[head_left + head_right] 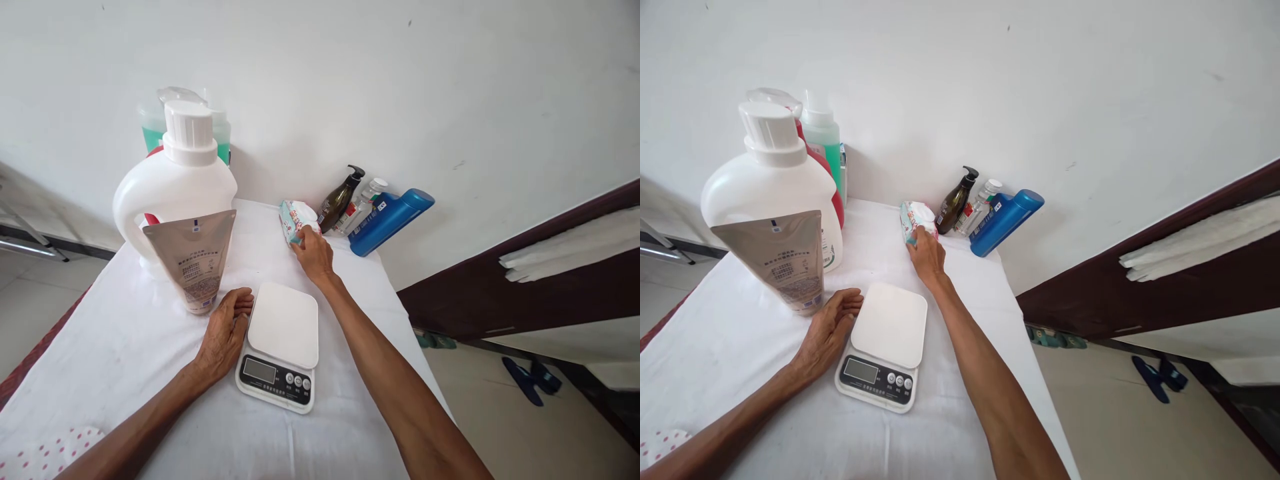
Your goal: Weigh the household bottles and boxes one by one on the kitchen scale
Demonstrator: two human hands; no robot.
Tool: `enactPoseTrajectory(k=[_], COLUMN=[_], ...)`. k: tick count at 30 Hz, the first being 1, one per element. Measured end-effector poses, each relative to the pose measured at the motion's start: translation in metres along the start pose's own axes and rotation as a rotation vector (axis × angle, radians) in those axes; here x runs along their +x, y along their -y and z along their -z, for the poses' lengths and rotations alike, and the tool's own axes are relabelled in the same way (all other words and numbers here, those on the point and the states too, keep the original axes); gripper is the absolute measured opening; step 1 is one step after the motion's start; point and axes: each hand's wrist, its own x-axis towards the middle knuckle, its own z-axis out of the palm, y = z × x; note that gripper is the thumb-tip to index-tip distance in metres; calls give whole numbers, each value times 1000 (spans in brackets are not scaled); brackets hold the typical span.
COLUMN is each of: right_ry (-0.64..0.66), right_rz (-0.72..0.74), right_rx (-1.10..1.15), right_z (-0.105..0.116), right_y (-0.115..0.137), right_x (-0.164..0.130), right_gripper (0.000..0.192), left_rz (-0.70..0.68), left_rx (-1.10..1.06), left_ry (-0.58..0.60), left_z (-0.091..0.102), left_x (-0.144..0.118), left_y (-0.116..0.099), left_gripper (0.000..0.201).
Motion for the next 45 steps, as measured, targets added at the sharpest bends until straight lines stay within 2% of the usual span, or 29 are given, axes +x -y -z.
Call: enactPoseTrajectory(k=[3, 7, 10, 13, 15, 16, 18, 20, 23, 26, 29, 32, 35, 39, 42, 45], right_ry=[41, 58, 93, 82, 96, 145, 323, 419, 411, 372, 337, 213, 36, -192, -262, -287], right_rz=[0, 2, 13, 6, 30, 73, 176, 233, 251, 199, 137, 92, 105, 140, 118, 44], right_rx=[7, 43, 83, 220, 420, 537, 735, 865, 908, 987, 1052, 1019, 980, 924, 857, 828], right_z=[-6, -12, -7, 13, 33, 43, 60, 69, 64, 48, 37, 40, 60, 104, 130, 138], right_y=[6, 14, 22, 37, 56, 69, 99, 131, 170, 187, 188, 183, 176, 162, 144, 125], right_x=[20, 37, 33, 18, 4, -5, -23, -41, -62, -73, -76, -78, -81, -86, -95, -109], right_gripper=[8, 9, 16, 23, 31, 39, 52, 63, 60, 47, 41, 41, 39, 34, 29, 27], left_rz=[-5, -14, -16, -39, -58, -66, -82, -106, -151, -168, -162, -153, -164, -158, -155, -149], left_rx=[6, -5, -22, -19, -10, -8, -5, -1, 32, 70, 34, 1, 24, 81, 100, 102], left_ry=[5, -1, -7, -12, -17, -19, -24, -28, -36, -51, -41, -13, -13, -22, -4, 4], left_z=[1, 0, -2, -4, -3, -3, -3, -2, -2, -1, -1, -2, -3, -2, -1, -1], left_x=[0, 1, 1, 1, 0, 0, 0, 1, 2, 3, 3, 3, 3, 1, 0, 0], left_y=[-1, 0, 3, 7, 9, 9, 8, 7, 4, 2, 5, 9, 13, 15, 13, 12], left_gripper=[40, 40, 41, 44, 46, 46, 47, 46, 39, 32, 38, 41, 45, 45, 45, 46])
